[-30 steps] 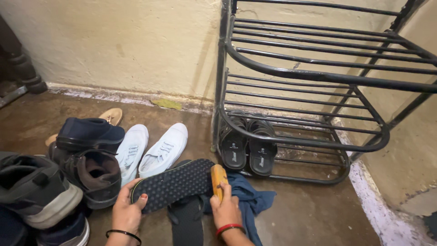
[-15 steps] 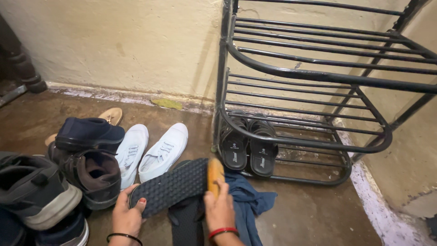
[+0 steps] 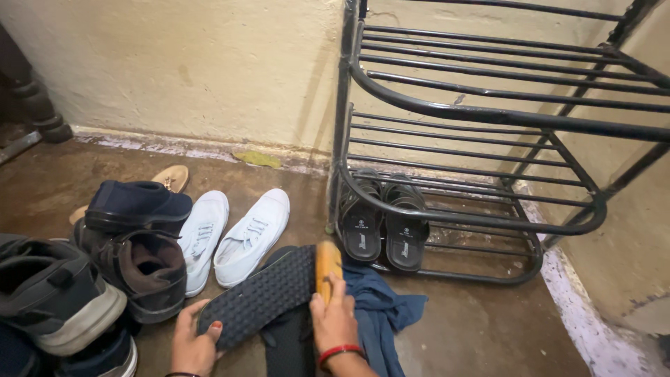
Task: The person scrubs the soles and uppers of several pairs of shoes and sandals using a brush and a cloth. The person places the cleaned footwear onto a metal shoe rack.
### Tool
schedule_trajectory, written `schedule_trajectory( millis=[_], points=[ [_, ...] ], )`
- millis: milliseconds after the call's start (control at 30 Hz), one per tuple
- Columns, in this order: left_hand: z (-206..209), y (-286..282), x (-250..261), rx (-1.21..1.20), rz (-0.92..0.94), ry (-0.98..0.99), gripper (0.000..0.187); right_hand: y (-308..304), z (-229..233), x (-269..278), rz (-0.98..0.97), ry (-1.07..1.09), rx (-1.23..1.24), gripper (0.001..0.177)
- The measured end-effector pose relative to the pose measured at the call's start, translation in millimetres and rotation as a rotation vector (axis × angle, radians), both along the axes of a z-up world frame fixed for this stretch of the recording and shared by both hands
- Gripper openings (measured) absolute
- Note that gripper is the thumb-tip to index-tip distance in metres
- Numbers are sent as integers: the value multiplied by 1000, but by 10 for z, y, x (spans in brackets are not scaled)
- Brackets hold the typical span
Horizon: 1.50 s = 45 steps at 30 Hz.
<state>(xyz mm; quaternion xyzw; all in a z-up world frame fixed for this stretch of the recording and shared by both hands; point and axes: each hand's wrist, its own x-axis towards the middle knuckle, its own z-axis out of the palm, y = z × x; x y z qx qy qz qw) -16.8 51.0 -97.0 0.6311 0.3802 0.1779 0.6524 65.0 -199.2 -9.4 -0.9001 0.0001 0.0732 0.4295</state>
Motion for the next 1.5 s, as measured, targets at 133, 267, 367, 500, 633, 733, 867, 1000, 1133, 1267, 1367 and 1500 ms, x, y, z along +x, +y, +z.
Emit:
schedule_trajectory(
  millis=[133,267,367,500,633,733,867,1000,1133,1267,1367,1500],
  points=[
    [-180,144,-58,-86,22,-17,56,86,69,-55,249,-105,-80,55],
    [-295,144,-57,-1,15,-54,56,81,50,95,85,44,-74,56],
    [-247,136,-75,84,-27,-27,56,52,-56,205,-50,102,-19,56],
    [-109,110,-84,136,-30,58,54,26,-250,183,-125,38,67,56],
    [-106,76,-121,89,-4,18,53,21,-523,-69,-72,-35,55,55],
    [-110,58,-120,98,-18,-38,53,-22,-611,-73,-213,88,133,56],
    [139,24,-84,455,-65,-266,57,-73,-410,-27,-455,226,389,46],
    [704,-119,-83,610,-66,-141,48,39,13,-346,-228,-183,456,51],
    [1181,-383,33,658,-116,-189,44,184,380,-619,236,-558,300,55],
    [1230,-500,-46,723,-136,-212,48,153,548,-591,157,-319,36,56],
    [1120,-485,-144,735,-155,-218,52,-80,594,-487,123,-262,-122,63],
    [1019,-439,-118,725,-169,-230,51,-168,626,-411,35,-259,-24,52]
  ],
)
